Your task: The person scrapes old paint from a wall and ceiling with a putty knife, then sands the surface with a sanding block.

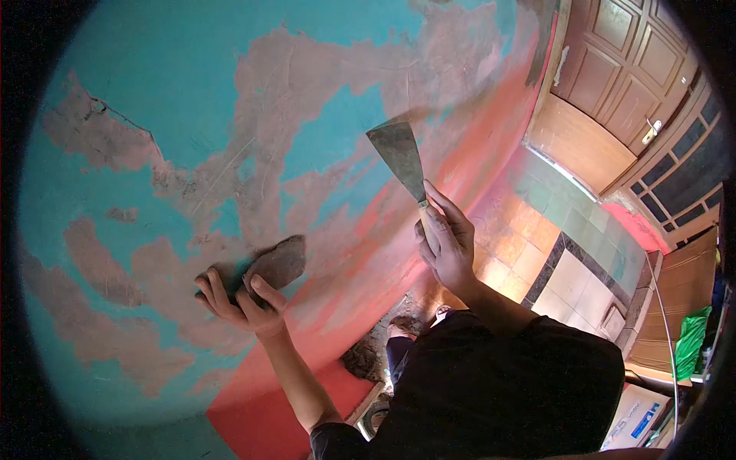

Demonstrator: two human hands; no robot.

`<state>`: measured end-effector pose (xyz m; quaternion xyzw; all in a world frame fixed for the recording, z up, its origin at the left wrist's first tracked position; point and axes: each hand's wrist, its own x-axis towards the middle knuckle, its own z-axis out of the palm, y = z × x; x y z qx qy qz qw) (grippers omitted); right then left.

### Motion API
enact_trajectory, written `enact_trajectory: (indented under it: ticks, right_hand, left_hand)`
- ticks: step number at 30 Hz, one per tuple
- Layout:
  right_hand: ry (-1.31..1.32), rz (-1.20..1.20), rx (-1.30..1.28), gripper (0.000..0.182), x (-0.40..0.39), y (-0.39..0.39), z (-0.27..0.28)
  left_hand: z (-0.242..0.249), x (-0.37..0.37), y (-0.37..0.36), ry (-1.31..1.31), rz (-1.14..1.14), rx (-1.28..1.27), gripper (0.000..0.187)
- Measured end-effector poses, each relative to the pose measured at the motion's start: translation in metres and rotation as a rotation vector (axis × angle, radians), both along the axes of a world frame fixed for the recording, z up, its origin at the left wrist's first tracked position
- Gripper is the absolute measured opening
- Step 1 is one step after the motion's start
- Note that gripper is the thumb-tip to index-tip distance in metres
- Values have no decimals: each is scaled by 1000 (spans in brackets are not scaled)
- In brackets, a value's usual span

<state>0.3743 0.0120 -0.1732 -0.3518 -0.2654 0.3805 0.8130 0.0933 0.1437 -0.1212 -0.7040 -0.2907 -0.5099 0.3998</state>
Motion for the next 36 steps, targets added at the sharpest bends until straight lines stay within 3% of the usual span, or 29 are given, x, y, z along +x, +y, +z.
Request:
enact_trajectory:
  ticks: [18, 36]
  right_hand:
    - [-150, -42, 2, 44, 12, 5, 1]
    - [-39, -25, -5, 43, 9, 12, 8]
  left_hand:
    - [2, -3, 3, 9, 12, -15, 38]
    - [2, 0, 4, 5, 11, 8, 40]
